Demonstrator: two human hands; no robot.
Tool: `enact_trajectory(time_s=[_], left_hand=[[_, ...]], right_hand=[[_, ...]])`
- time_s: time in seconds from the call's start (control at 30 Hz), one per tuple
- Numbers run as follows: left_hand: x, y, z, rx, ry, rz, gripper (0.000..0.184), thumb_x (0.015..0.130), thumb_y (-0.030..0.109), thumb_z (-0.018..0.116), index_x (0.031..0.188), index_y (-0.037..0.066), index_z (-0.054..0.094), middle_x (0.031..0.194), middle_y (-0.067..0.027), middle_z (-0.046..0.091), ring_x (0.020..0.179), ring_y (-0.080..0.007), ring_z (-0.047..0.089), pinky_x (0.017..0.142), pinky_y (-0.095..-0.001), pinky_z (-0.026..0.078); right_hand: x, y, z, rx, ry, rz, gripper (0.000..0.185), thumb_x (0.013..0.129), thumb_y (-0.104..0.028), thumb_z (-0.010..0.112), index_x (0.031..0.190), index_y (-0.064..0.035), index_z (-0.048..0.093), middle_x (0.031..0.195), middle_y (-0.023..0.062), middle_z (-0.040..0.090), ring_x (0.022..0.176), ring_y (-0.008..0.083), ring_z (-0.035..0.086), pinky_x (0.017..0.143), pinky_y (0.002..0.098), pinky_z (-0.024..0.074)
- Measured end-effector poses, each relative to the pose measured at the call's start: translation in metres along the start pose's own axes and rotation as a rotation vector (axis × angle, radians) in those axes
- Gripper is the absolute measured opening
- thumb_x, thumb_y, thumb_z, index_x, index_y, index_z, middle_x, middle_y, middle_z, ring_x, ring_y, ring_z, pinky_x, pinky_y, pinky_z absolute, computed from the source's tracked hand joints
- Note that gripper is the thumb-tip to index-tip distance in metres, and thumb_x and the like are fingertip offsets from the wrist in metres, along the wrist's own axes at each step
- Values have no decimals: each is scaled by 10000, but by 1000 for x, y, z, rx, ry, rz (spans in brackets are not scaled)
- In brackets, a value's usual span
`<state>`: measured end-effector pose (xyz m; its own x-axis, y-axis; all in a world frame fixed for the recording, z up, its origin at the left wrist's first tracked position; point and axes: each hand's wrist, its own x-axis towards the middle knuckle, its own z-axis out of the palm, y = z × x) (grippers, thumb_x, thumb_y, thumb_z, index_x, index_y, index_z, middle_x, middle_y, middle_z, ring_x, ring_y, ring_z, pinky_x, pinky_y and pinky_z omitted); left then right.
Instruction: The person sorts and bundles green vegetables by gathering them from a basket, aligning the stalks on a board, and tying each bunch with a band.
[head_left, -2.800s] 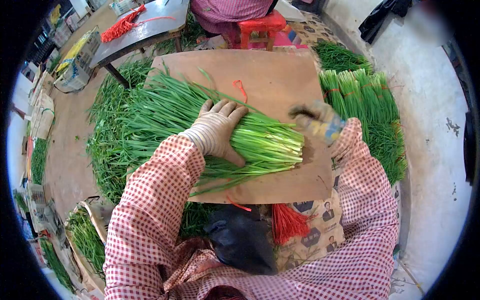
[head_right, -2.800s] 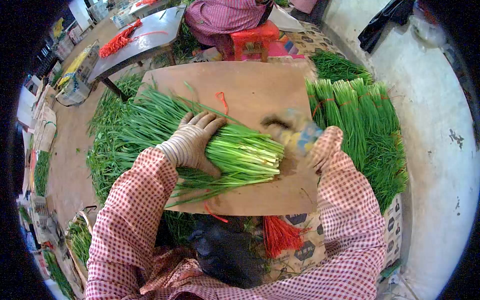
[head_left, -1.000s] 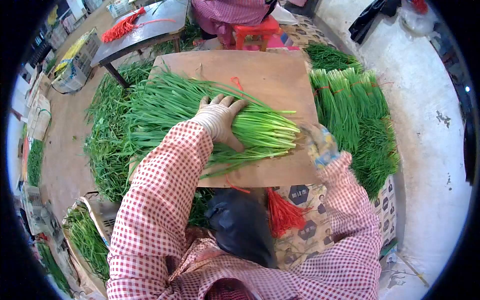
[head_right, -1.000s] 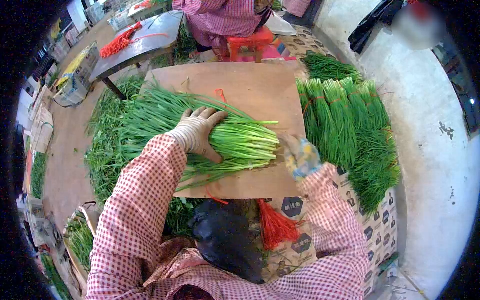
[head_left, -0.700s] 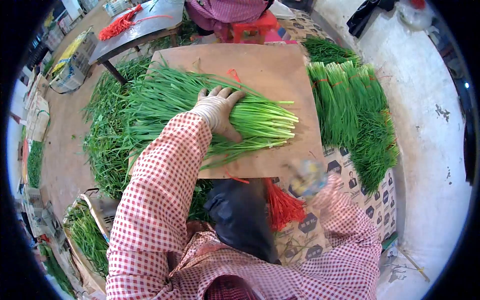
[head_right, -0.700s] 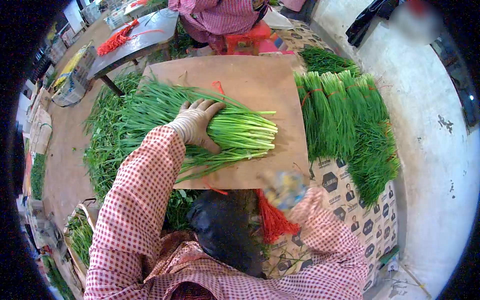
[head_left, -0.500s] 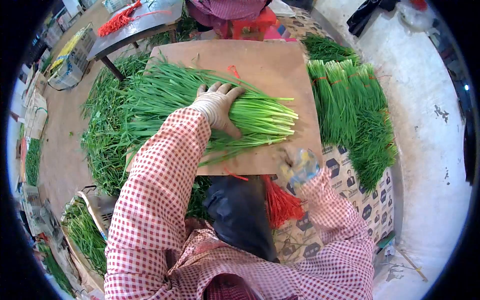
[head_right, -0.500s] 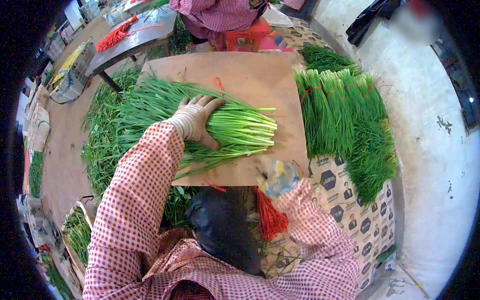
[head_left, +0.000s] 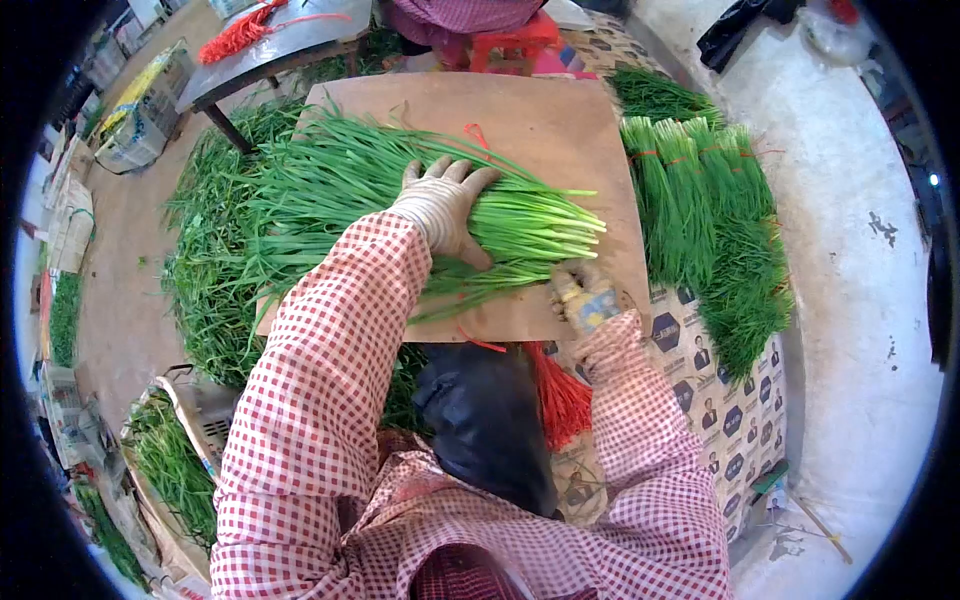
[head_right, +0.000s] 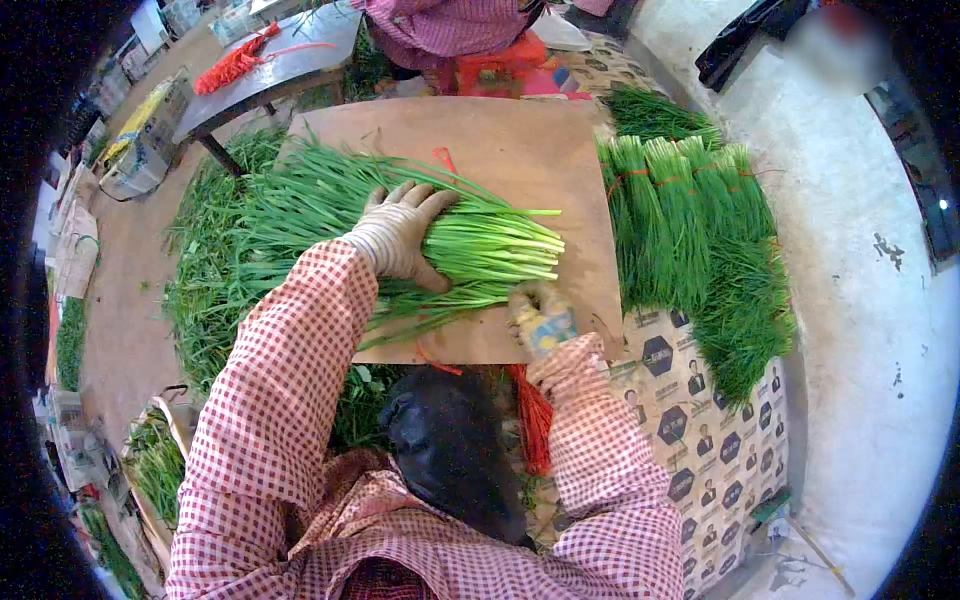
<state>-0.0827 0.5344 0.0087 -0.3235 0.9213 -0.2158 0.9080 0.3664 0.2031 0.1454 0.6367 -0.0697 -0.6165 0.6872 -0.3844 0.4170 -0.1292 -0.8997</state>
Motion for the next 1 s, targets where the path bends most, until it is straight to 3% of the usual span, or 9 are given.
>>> enact_trajectory(time_s=[0.17,0.2,0.33,0.4,0.47,0.53,0.63,0.73,1.0], left_hand=[[-1,-1,0,-4,5,11,1177,466,523,850,1446,166,306,1448,-143,369,1392,-349,268,1129,-562,168],[-1,-2,1,-2,7,6,1176,468,523,851,1447,166,306,1448,-143,369,1391,-348,270,1129,-561,169],[0,-1,1,8,6,-11,1169,473,521,854,1445,167,310,1447,-140,372,1390,-343,273,1128,-563,168],[0,2,1,26,9,-4,1162,477,521,853,1444,168,313,1445,-141,375,1389,-342,274,1126,-567,169],[-7,1,-2,-1,9,8,1144,485,529,849,1438,175,325,1424,-147,397,1381,-340,290,1118,-583,176],[-6,1,1,18,-1,-8,1143,484,529,849,1438,176,328,1413,-147,409,1377,-341,299,1116,-586,180],[-6,3,-4,42,9,-18,1140,480,535,848,1433,174,337,1391,-140,433,1365,-340,320,1113,-586,188],[-6,3,-1,15,10,-22,1113,485,536,847,1416,169,360,1383,-128,443,1345,-332,348,1107,-591,197],[-5,1,4,-39,43,-29,1082,472,537,846,1380,145,409,1367,-143,458,1336,-329,357,1113,-584,190]], right_hand=[[-56,-24,-44,383,370,95,399,859,-307,679,1136,-37,584,744,41,583,593,127,519,555,268,428],[-78,-6,-63,213,151,-161,408,860,-333,664,1140,-46,584,774,52,579,590,126,499,547,262,411],[-148,9,-82,-730,-661,730,685,885,-576,493,1261,-7,554,1140,166,617,997,195,625,940,318,437],[-164,42,-105,-1425,-894,208,574,876,-494,546,1294,-101,556,1263,201,576,1074,246,621,980,382,439],[-121,67,-115,-1350,-799,244,516,875,-451,550,1242,-89,576,1207,181,601,1023,263,630,922,396,472],[-104,47,-103,-1256,-420,-73,330,843,-300,590,1101,-97,619,1056,152,621,927,305,618,811,429,509],[-52,-28,-66,-1214,534,-1364,85,819,-172,608,840,-91,618,950,137,608,872,337,604,753,474,508],[4,-110,-32,-1129,263,-1095,378,763,-80,667,1129,-53,580,1046,215,594,963,394,588,828,486,493],[84,-151,29,-1137,-501,-413,828,695,-446,759,1321,-6,445,1314,232,494,1242,351,475,1050,406,389]])
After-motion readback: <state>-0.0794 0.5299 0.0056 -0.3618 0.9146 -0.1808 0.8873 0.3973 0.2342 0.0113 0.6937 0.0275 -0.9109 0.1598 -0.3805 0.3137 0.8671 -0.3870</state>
